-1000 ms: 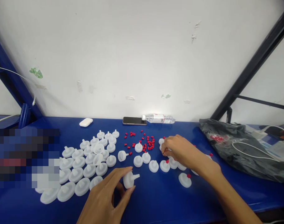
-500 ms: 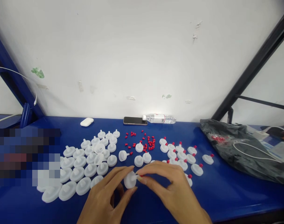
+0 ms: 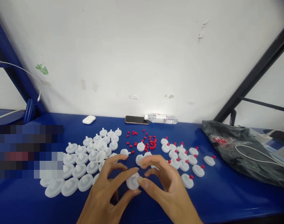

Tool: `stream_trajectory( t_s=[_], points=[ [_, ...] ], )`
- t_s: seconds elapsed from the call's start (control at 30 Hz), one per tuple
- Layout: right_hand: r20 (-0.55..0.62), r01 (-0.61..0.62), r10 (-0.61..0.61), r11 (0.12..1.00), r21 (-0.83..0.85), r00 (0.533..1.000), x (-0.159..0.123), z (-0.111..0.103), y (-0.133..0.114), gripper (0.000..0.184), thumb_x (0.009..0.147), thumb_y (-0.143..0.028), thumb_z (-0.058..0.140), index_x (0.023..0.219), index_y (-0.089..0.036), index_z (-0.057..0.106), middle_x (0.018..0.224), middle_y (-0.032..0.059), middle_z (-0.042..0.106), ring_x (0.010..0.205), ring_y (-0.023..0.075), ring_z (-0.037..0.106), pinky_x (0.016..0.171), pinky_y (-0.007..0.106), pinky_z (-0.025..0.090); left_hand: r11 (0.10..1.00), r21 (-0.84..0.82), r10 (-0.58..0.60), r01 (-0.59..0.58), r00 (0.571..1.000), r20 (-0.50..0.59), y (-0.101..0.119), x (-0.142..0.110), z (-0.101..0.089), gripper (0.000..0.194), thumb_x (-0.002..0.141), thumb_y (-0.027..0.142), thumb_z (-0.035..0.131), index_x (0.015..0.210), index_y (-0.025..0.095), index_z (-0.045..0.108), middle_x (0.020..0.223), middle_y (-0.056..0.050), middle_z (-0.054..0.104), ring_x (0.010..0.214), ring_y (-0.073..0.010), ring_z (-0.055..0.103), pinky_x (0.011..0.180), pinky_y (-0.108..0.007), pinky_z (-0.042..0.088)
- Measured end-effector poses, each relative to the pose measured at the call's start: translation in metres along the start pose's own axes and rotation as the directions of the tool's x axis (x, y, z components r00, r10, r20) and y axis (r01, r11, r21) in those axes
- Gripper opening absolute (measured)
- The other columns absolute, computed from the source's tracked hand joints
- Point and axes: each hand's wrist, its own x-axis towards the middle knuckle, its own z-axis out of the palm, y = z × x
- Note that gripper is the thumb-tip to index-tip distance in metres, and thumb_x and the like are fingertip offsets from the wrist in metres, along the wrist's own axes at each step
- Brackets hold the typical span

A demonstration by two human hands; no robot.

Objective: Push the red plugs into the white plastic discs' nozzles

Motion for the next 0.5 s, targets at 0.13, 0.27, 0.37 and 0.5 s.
stream_trajectory(
  t_s=[0.13,0.27,0.37,0.5],
  points=[
    [0.185,-0.215,0.171,0.943,0.254,0.968,-0.004,0.003,0.009,0.054,0.085,-0.045,0.080,0.134,-0.031,0.064,0.120,0.0070,0.074,0.109,0.0232,0.071,0.093,0.035,0.055,0.993,0.072,0.099,-0.097,0.995,-0.012,0.002,-0.002,-0.001,0.036,0.095,0.024,0.069,0.126,0.041,0.062,0.145,-0.002,0.040,0.126,-0.0217,0.057,0.072,-0.019,0.061],
    [0.234,-0.237,0.171,0.926,0.293,0.957,-0.003,0.009,0.022,0.050,0.081,-0.042,0.084,0.125,-0.023,0.070,0.097,0.0064,0.078,0.085,0.0194,0.075,0.078,0.029,0.057,0.985,0.104,0.136,-0.136,0.991,0.006,0.006,-0.001,-0.002,0.030,0.097,0.027,0.066,0.125,0.038,0.061,0.145,-0.003,0.039,0.125,-0.0212,0.057,0.083,-0.023,0.061],
    [0.197,-0.178,0.124,0.942,0.284,0.973,-0.001,0.011,0.023,0.041,0.082,-0.040,0.083,0.116,-0.023,0.070,0.092,0.0049,0.078,0.078,0.0171,0.074,0.072,0.026,0.056,0.981,0.115,0.153,-0.154,0.988,0.020,0.006,0.000,-0.001,0.029,0.099,0.027,0.063,0.126,0.036,0.060,0.144,-0.004,0.041,0.122,-0.0208,0.060,0.079,-0.023,0.062],
    [0.052,-0.057,0.055,0.998,0.040,0.997,0.007,-0.008,0.003,0.023,0.090,-0.044,0.073,0.099,-0.023,0.068,0.104,0.0070,0.078,0.091,0.0207,0.074,0.077,0.028,0.057,0.986,0.157,0.050,-0.053,0.998,0.023,0.003,0.000,0.000,0.041,0.099,0.029,0.061,0.138,0.037,0.053,0.143,-0.005,0.044,0.092,-0.0119,0.068,0.077,-0.022,0.063]
  ],
)
